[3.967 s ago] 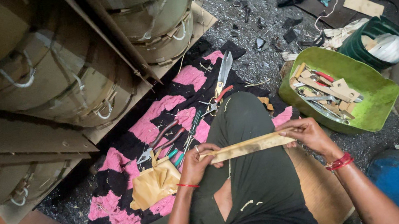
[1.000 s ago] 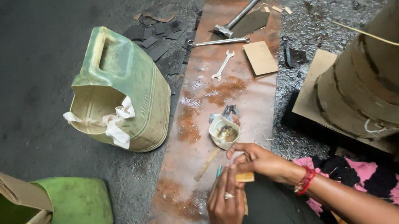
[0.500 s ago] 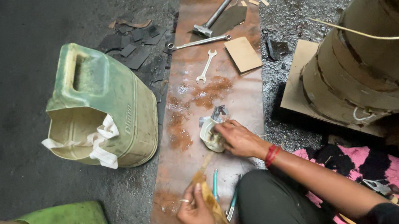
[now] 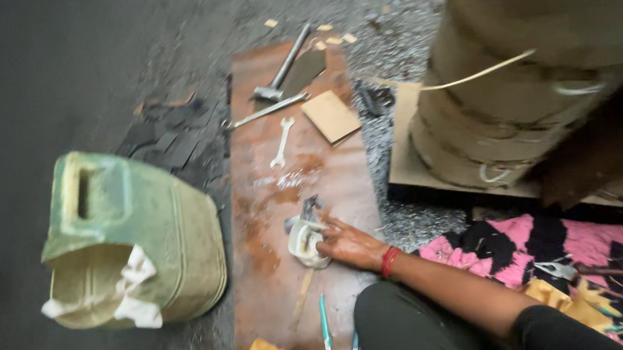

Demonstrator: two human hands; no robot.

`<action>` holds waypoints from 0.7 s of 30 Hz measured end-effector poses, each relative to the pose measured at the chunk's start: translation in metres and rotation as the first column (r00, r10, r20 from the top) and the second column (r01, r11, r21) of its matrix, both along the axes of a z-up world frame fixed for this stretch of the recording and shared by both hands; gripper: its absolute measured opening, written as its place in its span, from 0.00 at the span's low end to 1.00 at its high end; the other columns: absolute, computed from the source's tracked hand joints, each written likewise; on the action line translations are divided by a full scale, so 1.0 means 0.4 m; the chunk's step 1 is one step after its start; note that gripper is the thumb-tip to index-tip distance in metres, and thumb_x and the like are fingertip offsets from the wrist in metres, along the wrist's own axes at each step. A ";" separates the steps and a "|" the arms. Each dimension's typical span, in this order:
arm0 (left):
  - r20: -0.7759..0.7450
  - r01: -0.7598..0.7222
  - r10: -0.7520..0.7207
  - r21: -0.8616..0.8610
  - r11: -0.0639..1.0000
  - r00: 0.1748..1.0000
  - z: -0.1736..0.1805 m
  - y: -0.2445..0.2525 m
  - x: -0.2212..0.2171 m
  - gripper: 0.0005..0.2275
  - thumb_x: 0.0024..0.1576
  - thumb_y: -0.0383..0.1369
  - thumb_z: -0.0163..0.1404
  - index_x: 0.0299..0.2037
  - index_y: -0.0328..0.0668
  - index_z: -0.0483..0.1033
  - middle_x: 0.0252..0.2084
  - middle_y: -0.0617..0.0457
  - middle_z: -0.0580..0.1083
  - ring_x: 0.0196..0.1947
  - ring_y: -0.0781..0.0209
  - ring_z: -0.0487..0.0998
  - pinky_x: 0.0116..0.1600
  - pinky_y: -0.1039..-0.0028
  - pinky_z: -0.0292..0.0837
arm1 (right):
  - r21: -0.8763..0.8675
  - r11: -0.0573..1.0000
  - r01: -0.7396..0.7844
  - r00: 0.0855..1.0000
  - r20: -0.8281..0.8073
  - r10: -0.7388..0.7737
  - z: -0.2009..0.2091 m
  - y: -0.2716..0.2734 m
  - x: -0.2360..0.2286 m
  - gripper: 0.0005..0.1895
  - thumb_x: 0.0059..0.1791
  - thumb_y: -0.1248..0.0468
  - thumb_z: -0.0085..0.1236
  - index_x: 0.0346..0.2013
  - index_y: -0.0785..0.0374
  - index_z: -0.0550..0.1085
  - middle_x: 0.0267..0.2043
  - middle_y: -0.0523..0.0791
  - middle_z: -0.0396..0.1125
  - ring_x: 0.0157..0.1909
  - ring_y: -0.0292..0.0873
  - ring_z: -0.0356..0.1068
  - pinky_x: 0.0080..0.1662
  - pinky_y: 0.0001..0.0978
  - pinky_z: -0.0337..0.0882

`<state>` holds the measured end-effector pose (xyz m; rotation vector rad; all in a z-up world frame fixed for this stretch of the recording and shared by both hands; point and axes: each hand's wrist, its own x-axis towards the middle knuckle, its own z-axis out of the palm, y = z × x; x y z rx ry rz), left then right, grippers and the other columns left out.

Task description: The person assembles a transformer by hand-wrapping tape and paper insulation around the metal components and using pliers to secure wires.

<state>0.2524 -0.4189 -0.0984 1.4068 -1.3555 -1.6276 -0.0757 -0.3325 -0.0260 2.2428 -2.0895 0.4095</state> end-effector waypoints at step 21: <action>-0.469 0.493 -0.414 0.053 0.869 0.780 0.472 0.532 -0.465 0.14 0.56 0.23 0.55 0.51 0.23 0.79 0.43 0.43 0.81 0.39 0.64 0.80 0.43 0.77 0.76 | -0.285 0.752 0.594 0.777 0.444 -0.446 0.232 0.602 -0.035 0.27 0.41 0.63 0.63 0.54 0.68 0.72 0.55 0.57 0.66 0.60 0.57 0.61 0.62 0.45 0.56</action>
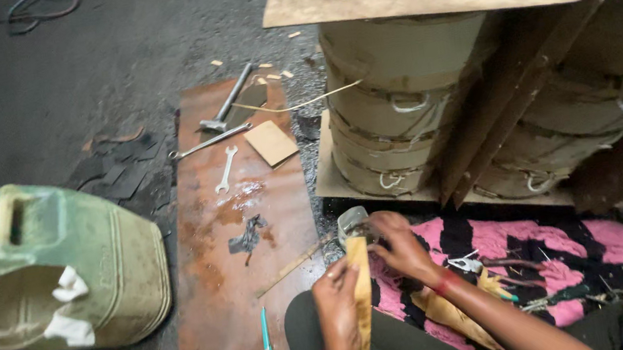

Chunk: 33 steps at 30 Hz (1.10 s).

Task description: The person assembles a transformer by hand-wrapping tape and paper insulation around the metal components and using pliers to secure wires.

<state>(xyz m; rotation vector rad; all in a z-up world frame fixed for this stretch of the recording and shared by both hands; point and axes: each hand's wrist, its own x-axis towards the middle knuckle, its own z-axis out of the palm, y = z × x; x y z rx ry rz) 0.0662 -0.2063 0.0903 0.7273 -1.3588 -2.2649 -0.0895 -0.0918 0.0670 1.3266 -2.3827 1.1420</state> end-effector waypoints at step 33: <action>-0.320 -0.179 -0.054 -0.652 0.737 0.946 0.246 0.148 -0.284 0.15 0.56 0.21 0.55 0.54 0.34 0.78 0.42 0.46 0.77 0.43 0.57 0.77 0.48 0.69 0.73 | -0.590 0.724 0.358 0.731 0.660 0.176 0.224 0.197 -0.058 0.10 0.55 0.67 0.57 0.41 0.76 0.76 0.44 0.49 0.79 0.44 0.35 0.74 0.49 0.28 0.73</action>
